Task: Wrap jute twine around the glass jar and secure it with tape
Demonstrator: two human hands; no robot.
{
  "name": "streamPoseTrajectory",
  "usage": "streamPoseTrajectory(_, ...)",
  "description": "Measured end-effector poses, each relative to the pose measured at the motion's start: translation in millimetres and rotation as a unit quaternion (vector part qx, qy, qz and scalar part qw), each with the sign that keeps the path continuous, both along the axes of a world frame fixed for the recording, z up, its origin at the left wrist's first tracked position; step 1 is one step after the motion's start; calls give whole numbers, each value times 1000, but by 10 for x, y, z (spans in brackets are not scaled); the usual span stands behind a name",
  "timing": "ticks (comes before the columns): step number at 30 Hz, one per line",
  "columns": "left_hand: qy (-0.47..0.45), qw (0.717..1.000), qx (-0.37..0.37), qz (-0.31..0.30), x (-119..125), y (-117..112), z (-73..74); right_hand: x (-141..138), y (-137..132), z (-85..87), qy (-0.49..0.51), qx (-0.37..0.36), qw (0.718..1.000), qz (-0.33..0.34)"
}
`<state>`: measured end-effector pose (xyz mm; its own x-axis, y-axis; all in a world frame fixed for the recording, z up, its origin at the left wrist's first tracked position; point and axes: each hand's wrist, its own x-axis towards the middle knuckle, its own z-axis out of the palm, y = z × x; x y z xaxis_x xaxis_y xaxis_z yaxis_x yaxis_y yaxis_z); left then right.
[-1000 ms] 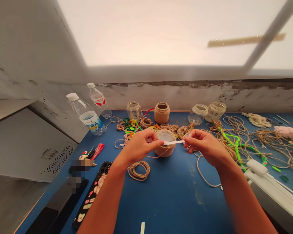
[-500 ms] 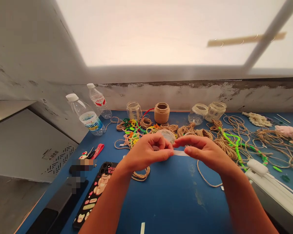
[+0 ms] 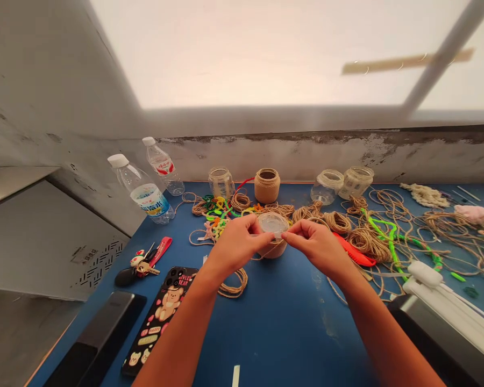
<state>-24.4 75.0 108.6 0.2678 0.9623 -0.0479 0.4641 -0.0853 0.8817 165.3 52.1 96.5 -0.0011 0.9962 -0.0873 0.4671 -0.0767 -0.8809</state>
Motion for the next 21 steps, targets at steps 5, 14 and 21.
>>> streamPoseTrajectory(5, 57, 998, 15, -19, -24, 33, -62, -35, 25, -79, -37, -1, 999, 6)
streamPoseTrajectory(14, 92, 987, 131, -28, 7, 48, -136, -63, 16, -101, -64, 1, 998, 5)
streamPoseTrajectory(21, 91, 982, 155, -58, -11, 44, -116, -48, 7, -75, -66, 6, 998, 10)
